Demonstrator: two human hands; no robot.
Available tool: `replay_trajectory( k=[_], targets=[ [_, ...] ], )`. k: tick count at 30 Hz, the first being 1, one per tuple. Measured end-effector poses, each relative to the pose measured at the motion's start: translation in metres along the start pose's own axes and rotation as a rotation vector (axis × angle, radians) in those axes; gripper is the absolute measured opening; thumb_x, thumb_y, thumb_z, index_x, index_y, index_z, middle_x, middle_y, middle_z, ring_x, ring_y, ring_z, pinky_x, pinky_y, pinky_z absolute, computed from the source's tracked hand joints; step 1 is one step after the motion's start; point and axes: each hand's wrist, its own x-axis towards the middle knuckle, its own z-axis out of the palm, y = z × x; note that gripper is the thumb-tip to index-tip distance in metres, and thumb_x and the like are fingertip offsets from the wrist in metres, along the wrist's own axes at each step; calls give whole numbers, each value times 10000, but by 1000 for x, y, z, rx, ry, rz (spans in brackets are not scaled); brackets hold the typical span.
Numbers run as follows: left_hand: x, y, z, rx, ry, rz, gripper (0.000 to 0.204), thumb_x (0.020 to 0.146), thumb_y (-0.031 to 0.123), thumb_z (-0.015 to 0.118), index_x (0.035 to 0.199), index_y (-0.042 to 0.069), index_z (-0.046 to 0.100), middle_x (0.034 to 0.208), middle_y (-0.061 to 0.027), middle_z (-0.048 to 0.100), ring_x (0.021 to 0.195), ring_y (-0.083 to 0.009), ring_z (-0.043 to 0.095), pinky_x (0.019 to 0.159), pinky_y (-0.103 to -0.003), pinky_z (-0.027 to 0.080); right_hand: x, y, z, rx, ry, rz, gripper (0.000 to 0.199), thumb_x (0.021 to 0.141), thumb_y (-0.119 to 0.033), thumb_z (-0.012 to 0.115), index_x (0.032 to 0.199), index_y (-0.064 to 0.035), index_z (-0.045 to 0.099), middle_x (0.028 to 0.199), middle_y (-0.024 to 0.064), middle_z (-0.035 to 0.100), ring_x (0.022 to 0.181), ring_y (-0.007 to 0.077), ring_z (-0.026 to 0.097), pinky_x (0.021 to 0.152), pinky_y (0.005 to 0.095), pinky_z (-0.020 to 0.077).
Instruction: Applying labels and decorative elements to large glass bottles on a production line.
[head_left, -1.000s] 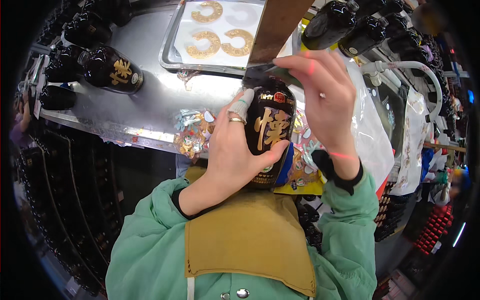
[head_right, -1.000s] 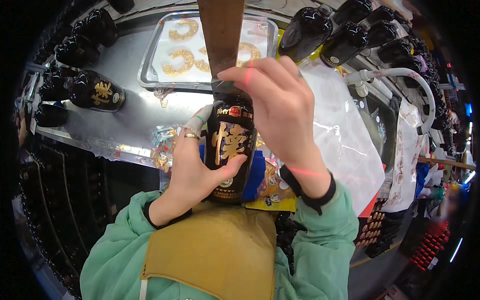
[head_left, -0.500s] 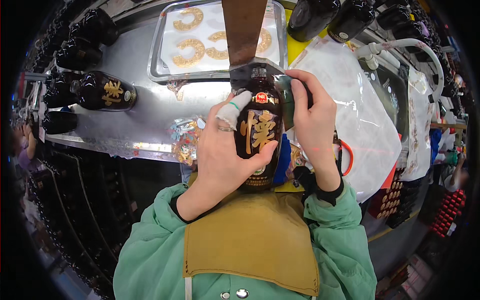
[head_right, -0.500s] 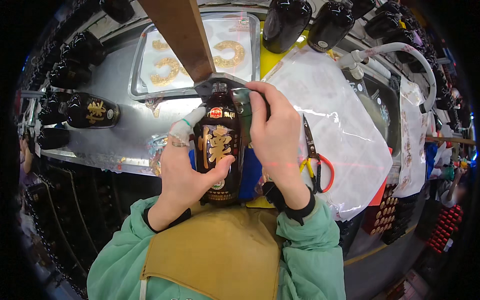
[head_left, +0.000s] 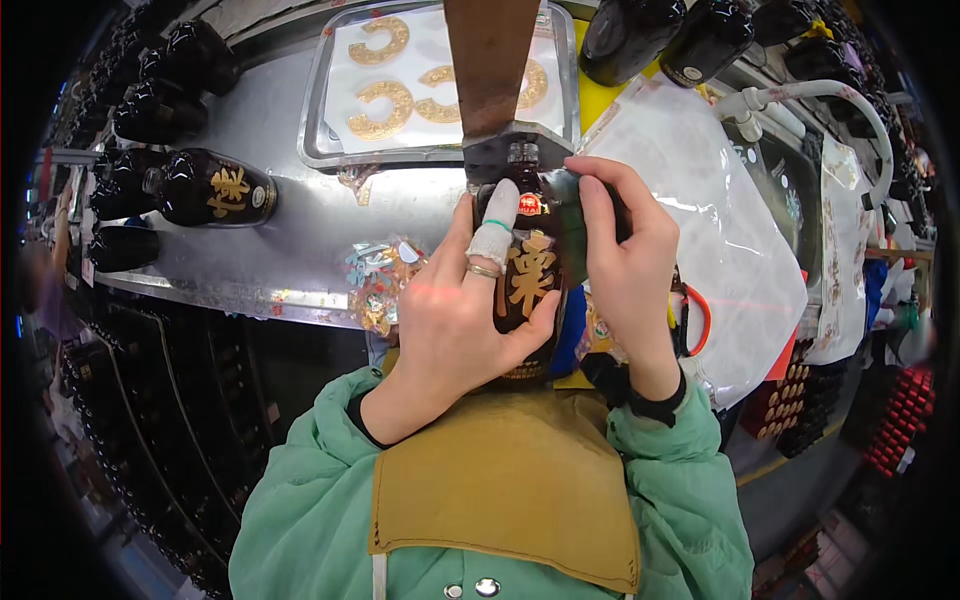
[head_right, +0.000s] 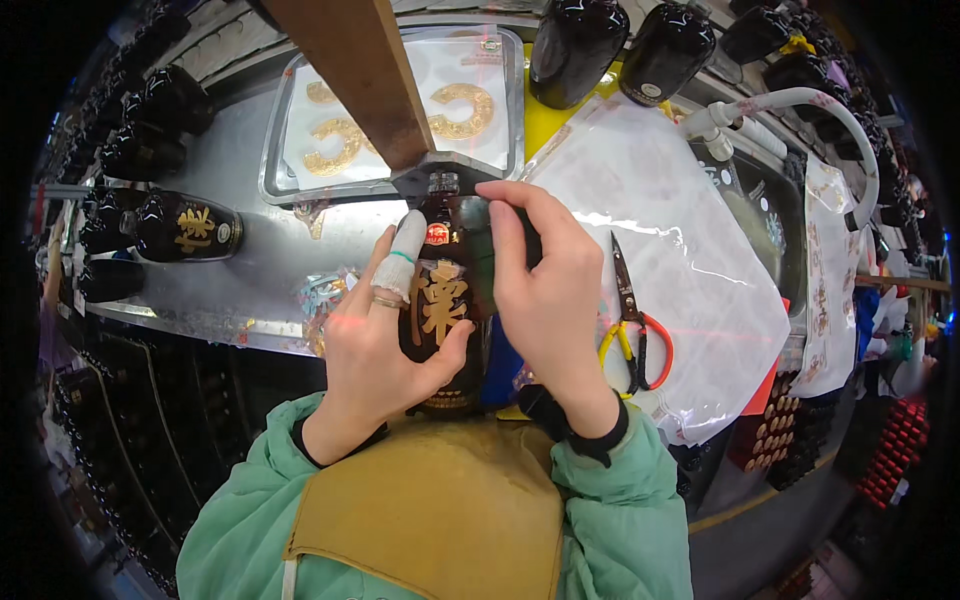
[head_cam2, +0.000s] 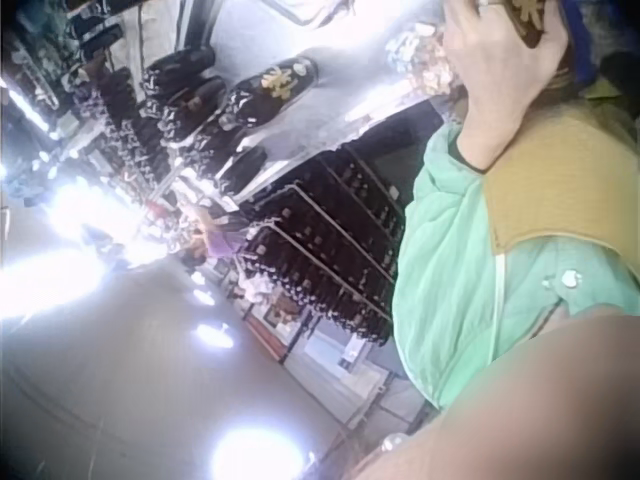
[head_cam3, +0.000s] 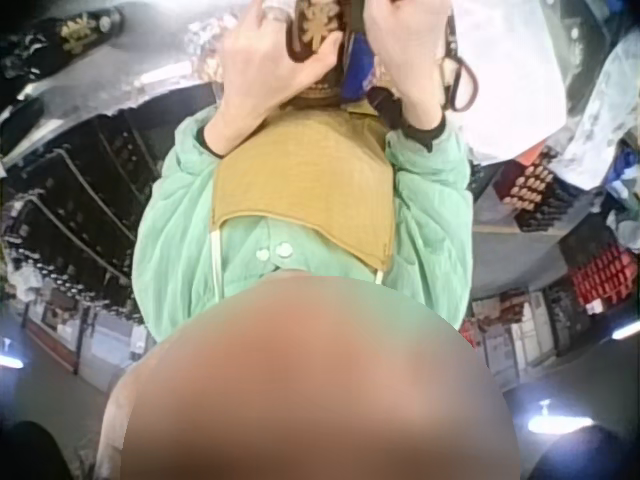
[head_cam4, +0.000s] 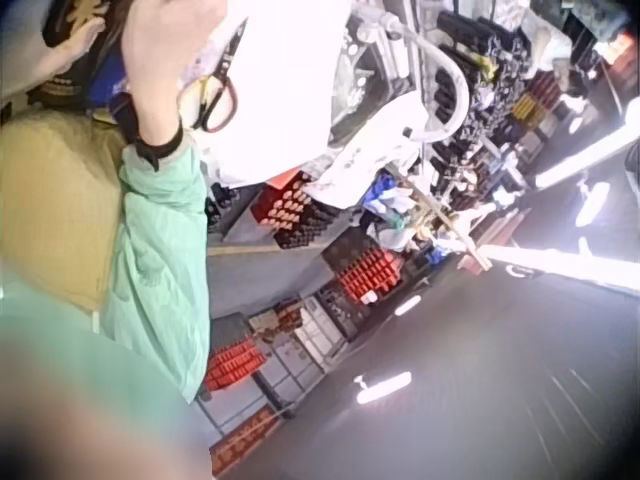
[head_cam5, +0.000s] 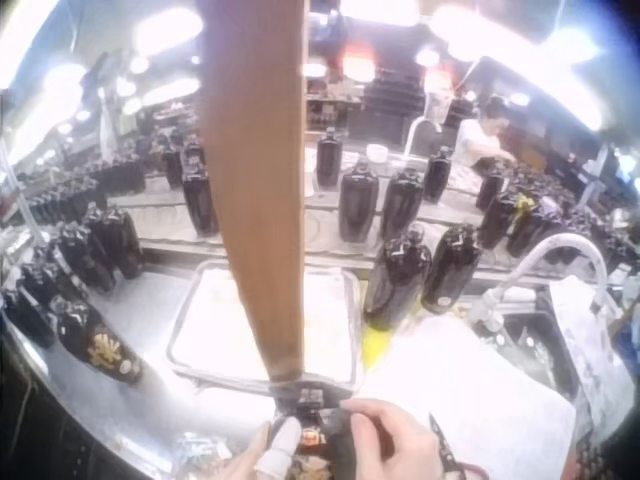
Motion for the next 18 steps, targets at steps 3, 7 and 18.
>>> replay_trajectory(
  k=[3, 7, 18],
  targets=[
    [-1, -1, -2, -42, -30, -27, 881, 692, 232, 867, 1414, -101, 487, 1352, -332, 574, 1021, -420, 704, 855, -434, 581, 13, 17, -15, -380, 11, -122, 97, 943, -46, 641, 984, -2, 717, 885, 151, 693, 752, 287, 686, 689, 340, 515],
    [-5, -4, 1, -107, -8, -72, 926, 719, 253, 870, 1458, -102, 441, 1272, -308, 626, 999, -399, 697, 859, -415, 565, 21, 0, -12, -167, 72, -256, 107, 952, -55, 635, 1012, -25, 718, 882, 158, 685, 768, 282, 688, 709, 339, 512],
    [-16, -19, -21, -368, -208, -113, 871, 895, 345, 731, 1502, -139, 335, 1290, -298, 615, 1238, -389, 600, 1072, -422, 426, 1, 8, -27, -199, 89, -88, 175, 1015, -77, 568, 1118, 14, 677, 950, 125, 723, 858, 184, 690, 783, 299, 522]
  ],
)
